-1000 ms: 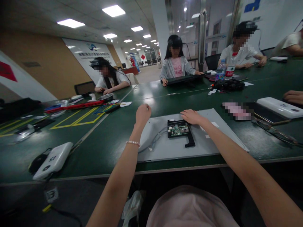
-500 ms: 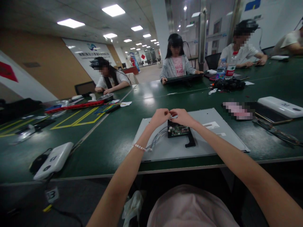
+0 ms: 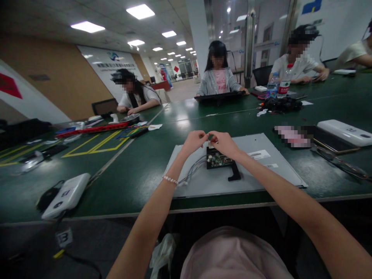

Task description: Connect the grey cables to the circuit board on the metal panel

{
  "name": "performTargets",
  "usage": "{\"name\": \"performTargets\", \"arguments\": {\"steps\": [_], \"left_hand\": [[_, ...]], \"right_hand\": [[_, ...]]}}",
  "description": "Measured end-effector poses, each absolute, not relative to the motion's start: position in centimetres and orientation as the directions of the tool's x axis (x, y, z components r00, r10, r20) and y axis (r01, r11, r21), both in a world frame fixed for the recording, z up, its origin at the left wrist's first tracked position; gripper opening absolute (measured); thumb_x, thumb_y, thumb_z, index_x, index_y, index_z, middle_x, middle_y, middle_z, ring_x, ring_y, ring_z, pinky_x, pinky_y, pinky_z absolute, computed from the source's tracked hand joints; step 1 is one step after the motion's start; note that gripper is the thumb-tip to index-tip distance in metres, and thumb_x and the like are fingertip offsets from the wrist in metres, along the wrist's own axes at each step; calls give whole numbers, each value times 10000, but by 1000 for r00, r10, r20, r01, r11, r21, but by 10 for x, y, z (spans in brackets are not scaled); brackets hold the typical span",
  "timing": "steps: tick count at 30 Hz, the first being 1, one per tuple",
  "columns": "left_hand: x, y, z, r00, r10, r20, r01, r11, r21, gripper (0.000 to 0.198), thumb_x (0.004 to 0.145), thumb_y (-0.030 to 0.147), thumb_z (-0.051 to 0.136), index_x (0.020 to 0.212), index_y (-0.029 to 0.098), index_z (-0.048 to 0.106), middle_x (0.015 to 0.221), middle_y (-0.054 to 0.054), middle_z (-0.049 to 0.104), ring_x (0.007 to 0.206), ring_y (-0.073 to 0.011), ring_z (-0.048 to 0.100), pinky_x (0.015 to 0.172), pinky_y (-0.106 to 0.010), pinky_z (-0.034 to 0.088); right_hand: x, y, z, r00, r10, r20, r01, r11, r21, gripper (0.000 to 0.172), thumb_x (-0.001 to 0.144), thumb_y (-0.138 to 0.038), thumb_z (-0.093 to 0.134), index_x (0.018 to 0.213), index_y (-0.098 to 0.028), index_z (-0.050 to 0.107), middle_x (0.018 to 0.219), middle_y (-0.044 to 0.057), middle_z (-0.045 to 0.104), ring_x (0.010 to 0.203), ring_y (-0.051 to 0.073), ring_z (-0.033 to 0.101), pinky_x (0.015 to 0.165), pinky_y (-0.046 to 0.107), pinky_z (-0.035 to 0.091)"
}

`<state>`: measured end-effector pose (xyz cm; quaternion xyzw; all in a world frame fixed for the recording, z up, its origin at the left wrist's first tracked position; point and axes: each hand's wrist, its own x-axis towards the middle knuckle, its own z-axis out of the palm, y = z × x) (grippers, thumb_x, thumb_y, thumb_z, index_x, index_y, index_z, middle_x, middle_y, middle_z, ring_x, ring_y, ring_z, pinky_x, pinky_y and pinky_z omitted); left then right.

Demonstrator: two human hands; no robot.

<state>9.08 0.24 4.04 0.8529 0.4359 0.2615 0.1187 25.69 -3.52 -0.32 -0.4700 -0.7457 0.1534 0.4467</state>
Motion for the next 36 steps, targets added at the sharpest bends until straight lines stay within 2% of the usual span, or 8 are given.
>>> {"name": "performTargets", "arguments": {"steps": [6,12,16,19,21,26,30,36], "left_hand": [[77,15,46,402,823,401,594,-567,571,348,918,408,453,772,158,646,678,-2,645,558,-110,575,619,-225,449],[58,30,50,226,825,519,706,-505,496,172,873,242,482,878,167,637,920,-48,675,810,-151,609,735,-248,479],[43,24,57,455,879,145,689,-450,568,219,859,302,481,840,154,642,738,-26,631,609,-117,559,593,-225,457],[34,17,60,663,715,-224,668,-428,609,204,801,329,535,798,171,665,696,-18,631,612,-113,568,598,-213,461],[32,14,60,704,605,-373,671,-395,627,190,756,342,572,803,194,681,722,-15,659,649,-122,595,632,-216,480],[36,8,58,679,542,-495,709,-306,636,169,629,309,635,742,204,702,681,-12,687,611,-133,601,601,-221,492],[39,2,59,586,511,-629,803,-262,535,201,542,255,662,728,209,721,661,-12,699,619,-155,627,567,-224,492],[39,8,50,572,505,-647,817,-279,504,277,515,236,705,790,201,724,715,-40,714,622,-179,642,575,-269,519]], "right_hand": [[252,-50,14,-162,699,696,477,673,-565,442,847,-147,553,1285,-207,561,933,24,697,836,176,669,839,331,549],[235,-70,16,-472,489,733,440,852,-285,307,933,-153,488,1205,-224,613,1059,70,684,992,203,634,886,336,494],[225,-74,7,-658,485,576,376,874,-307,270,941,-164,506,1168,-211,642,1078,76,698,958,199,649,856,331,492],[223,-74,4,-718,486,499,351,871,-343,254,904,-133,544,1111,-211,668,1044,60,711,926,189,656,841,320,487],[224,-74,4,-738,478,476,329,871,-365,243,877,-111,561,1069,-205,677,992,45,717,889,177,658,822,304,482],[223,-73,2,-787,448,424,268,868,-419,243,830,-80,586,1021,-202,673,907,10,716,813,151,654,794,271,476],[223,-72,-1,-808,437,395,267,870,-415,250,813,-76,589,1007,-202,685,900,14,723,797,152,655,787,270,475],[226,-72,3,-815,413,407,287,897,-335,205,828,-135,583,983,-184,707,926,50,728,817,179,658,797,293,475]]}}
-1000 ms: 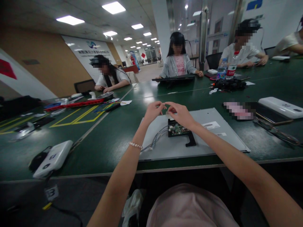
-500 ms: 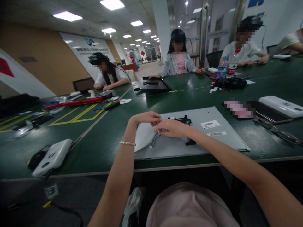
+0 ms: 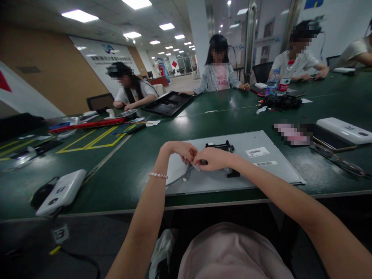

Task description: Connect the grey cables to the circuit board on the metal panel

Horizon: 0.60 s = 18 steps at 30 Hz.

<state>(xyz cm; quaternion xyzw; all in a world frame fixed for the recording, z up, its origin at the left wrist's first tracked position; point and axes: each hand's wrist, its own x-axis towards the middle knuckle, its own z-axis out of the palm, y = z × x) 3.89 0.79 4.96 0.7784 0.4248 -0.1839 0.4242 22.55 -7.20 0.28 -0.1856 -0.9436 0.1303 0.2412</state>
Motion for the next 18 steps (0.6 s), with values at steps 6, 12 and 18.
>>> {"name": "performTargets", "arguments": {"steps": [6,12,18], "left_hand": [[43,10,43,544,530,-650,839,-321,440,297,489,251,747,779,206,702,716,-35,708,644,-182,637,565,-269,533],[46,6,43,528,541,-655,849,-311,428,286,475,208,715,760,198,700,677,-25,698,602,-164,622,542,-255,528],[50,10,40,522,510,-684,850,-377,367,291,495,244,705,781,186,697,692,-31,687,638,-171,628,599,-281,556]], "right_hand": [[223,-80,8,-839,389,380,319,918,-234,176,870,-164,543,905,-184,714,882,54,715,799,184,642,777,297,468],[217,-79,4,-843,385,375,335,922,-195,191,888,-145,524,888,-186,711,884,57,708,812,185,632,793,305,463],[216,-77,3,-846,400,354,352,916,-194,198,900,-138,503,883,-172,698,880,65,698,829,197,628,810,318,454]]}}
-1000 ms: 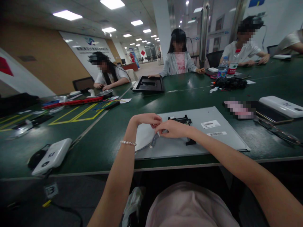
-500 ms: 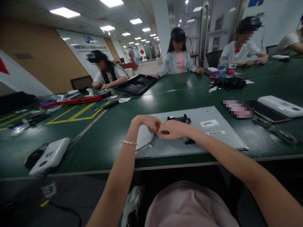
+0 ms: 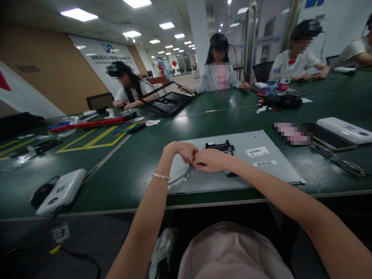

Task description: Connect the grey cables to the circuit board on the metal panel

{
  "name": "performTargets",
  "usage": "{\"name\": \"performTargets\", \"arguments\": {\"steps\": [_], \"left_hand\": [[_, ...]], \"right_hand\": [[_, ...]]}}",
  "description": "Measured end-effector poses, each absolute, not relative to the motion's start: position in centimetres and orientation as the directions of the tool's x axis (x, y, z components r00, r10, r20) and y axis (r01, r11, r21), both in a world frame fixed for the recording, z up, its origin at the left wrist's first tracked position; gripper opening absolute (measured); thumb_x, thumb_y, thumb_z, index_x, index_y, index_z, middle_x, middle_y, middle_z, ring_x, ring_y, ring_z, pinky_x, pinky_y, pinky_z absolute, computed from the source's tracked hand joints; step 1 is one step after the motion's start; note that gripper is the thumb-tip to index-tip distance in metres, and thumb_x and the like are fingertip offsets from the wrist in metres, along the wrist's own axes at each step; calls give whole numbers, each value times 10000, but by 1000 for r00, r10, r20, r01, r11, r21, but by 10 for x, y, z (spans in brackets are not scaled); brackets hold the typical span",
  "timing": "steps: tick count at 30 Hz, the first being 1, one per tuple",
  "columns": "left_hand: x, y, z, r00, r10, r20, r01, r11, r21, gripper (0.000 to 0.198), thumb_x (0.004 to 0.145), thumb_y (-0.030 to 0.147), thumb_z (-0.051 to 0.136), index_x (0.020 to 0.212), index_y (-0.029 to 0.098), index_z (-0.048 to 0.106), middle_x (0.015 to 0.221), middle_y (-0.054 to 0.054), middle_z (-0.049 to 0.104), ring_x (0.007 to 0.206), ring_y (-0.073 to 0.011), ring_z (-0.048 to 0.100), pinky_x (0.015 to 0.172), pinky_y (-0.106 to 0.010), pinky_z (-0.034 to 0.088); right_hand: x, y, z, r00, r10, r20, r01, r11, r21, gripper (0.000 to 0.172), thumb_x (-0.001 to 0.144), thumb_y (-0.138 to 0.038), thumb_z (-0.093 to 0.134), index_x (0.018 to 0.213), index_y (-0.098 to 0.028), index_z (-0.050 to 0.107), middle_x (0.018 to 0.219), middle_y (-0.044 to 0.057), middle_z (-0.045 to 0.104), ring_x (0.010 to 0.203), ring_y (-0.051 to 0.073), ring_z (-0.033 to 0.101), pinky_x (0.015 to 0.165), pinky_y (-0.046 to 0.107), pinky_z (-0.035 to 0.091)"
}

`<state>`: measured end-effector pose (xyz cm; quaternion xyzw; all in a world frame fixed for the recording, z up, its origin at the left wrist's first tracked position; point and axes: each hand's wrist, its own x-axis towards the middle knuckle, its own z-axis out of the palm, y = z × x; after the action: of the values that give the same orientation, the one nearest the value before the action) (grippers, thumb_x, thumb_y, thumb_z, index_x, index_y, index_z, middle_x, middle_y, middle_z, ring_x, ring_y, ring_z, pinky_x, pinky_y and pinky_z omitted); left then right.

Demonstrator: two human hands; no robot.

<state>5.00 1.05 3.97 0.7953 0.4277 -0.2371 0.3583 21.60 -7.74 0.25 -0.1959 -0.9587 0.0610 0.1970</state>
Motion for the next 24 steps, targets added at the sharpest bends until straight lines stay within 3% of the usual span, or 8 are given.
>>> {"name": "performTargets", "arguments": {"steps": [6,13,24], "left_hand": [[53,10,41,484,495,-722,860,-422,287,398,533,265,682,917,159,681,811,-46,691,774,-188,650,732,-316,573],[50,9,43,505,486,-713,846,-441,299,423,541,301,691,943,172,683,829,-36,695,754,-171,632,715,-286,561],[53,7,44,483,498,-720,861,-419,288,326,511,298,712,805,172,650,721,-9,637,683,-153,593,677,-283,538]], "right_hand": [[215,-80,6,-842,433,323,378,899,-221,195,904,-143,499,893,-172,692,897,69,695,851,199,620,819,316,443],[215,-81,7,-838,443,319,381,893,-241,182,872,-128,514,865,-173,691,874,69,687,818,196,611,799,313,440],[215,-84,12,-852,451,266,373,879,-296,109,780,-113,546,743,-168,633,744,38,641,689,162,548,713,281,409]]}}
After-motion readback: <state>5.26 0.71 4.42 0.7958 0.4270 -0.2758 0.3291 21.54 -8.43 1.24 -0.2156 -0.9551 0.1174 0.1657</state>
